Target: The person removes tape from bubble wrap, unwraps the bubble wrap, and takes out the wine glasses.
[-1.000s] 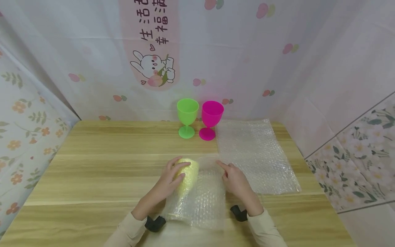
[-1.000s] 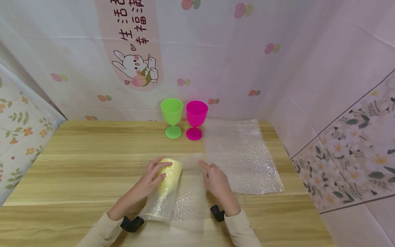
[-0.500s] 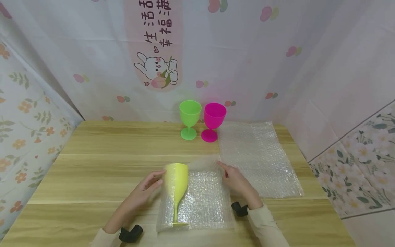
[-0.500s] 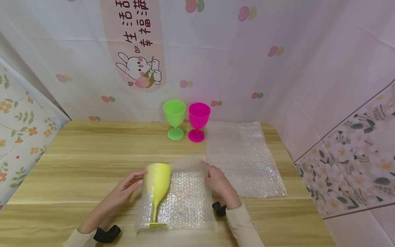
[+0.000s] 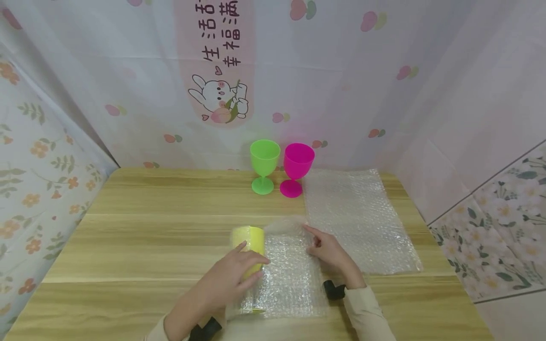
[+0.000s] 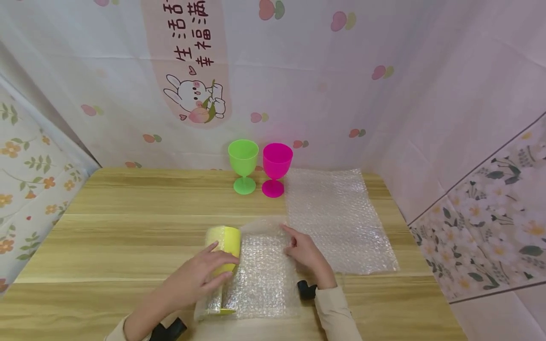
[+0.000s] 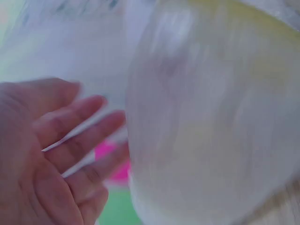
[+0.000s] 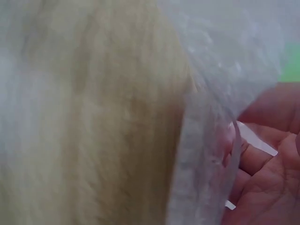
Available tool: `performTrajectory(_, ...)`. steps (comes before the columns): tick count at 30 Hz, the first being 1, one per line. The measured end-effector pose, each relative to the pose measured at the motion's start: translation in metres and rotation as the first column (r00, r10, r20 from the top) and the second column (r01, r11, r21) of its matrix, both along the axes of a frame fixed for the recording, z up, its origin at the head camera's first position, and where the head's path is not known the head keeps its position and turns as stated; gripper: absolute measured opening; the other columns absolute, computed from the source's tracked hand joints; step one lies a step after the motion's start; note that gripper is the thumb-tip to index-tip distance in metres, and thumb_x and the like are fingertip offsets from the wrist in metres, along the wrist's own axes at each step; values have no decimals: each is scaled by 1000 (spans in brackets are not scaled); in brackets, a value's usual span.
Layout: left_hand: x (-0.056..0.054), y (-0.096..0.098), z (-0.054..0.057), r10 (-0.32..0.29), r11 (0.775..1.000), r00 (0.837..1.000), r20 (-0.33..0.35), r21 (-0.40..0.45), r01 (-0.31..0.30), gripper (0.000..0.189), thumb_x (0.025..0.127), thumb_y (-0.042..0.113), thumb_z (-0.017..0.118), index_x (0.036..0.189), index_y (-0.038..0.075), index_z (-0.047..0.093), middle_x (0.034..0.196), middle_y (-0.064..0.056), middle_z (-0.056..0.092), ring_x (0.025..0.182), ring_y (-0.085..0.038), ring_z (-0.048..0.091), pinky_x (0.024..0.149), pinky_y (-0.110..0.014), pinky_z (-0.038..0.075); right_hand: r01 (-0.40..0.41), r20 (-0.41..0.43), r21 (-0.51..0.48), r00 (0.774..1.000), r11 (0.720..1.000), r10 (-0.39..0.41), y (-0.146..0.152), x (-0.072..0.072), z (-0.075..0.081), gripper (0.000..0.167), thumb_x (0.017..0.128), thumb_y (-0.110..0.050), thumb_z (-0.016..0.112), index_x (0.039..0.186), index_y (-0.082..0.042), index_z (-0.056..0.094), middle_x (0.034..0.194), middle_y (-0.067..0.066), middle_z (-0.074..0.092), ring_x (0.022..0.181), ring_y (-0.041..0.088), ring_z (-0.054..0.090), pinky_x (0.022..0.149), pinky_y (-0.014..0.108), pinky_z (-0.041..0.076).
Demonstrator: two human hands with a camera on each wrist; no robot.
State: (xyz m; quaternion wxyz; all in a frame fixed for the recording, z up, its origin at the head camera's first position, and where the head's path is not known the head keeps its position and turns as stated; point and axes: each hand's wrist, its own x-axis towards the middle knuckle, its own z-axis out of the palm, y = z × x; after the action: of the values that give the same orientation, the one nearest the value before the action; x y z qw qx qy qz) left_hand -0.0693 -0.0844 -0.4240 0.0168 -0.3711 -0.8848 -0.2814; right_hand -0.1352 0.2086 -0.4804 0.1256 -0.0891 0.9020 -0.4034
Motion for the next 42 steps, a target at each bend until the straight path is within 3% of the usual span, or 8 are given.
performTrajectory(3,9,12,-1,-39,984,981,-190,-180,4,21,90,25,58,108,16,64,103,5,67,101,-12,61,107,-46,35,17,-26,-3,1000,1000,-17,3,0,-3,63,80,-1,67,138,-5,43,74,2,49,61,8,40,54,19,38)
performTrajectory(6,16,15,-2,48,962,962,-268,-248,-117,20,85,26,62,104,19,65,98,5,66,94,-15,61,103,-46,37,19,-44,-20,999,1000,-20,4,1,-5,62,80,-1,67,138,-4,44,75,3,49,62,8,40,55,19,38)
performTrajectory(13,20,-2,0,393,858,883,-256,-245,-452,7,83,14,62,87,11,58,77,2,55,69,-15,54,84,-42,43,43,-34,-43,998,998,-44,4,4,-9,63,80,0,66,139,-8,43,76,3,52,61,7,41,53,18,37)
performTrajectory(19,17,-32,-14,493,783,848,-191,-328,-529,18,84,12,61,98,1,56,83,-7,57,61,-15,55,67,-37,45,38,-6,-60,999,997,-38,4,7,-12,66,79,1,63,141,-11,41,81,4,54,64,8,44,53,18,38)
performTrajectory(25,5,-60,-32,532,816,846,41,-290,-500,40,89,9,55,124,-8,47,97,-16,60,63,-18,57,53,-28,45,32,-12,-54,999,998,-33,3,6,-13,66,80,3,62,141,-11,41,81,3,53,62,7,41,51,17,35)
performTrajectory(31,-17,-76,-43,501,861,857,119,-175,-478,47,93,9,49,134,-9,35,115,-28,57,95,-39,62,75,-47,53,12,-36,-52,999,999,-14,1,5,-12,64,80,4,60,140,-7,41,79,3,52,61,6,40,50,17,34)
performTrajectory(35,-33,-81,-46,468,878,869,158,-193,-438,52,93,8,50,138,-6,29,90,-24,64,70,-32,64,58,-39,53,3,-43,-57,999,998,-5,1,6,-10,64,81,4,59,141,-6,40,79,4,53,61,5,40,50,17,35)
performTrajectory(42,-52,-81,-47,447,895,792,417,-219,-389,81,88,24,63,150,9,12,54,-1,47,41,-12,43,41,-25,38,-23,-73,-41,997,999,20,2,7,-9,62,83,4,58,141,-3,38,75,3,51,60,5,40,52,18,37)
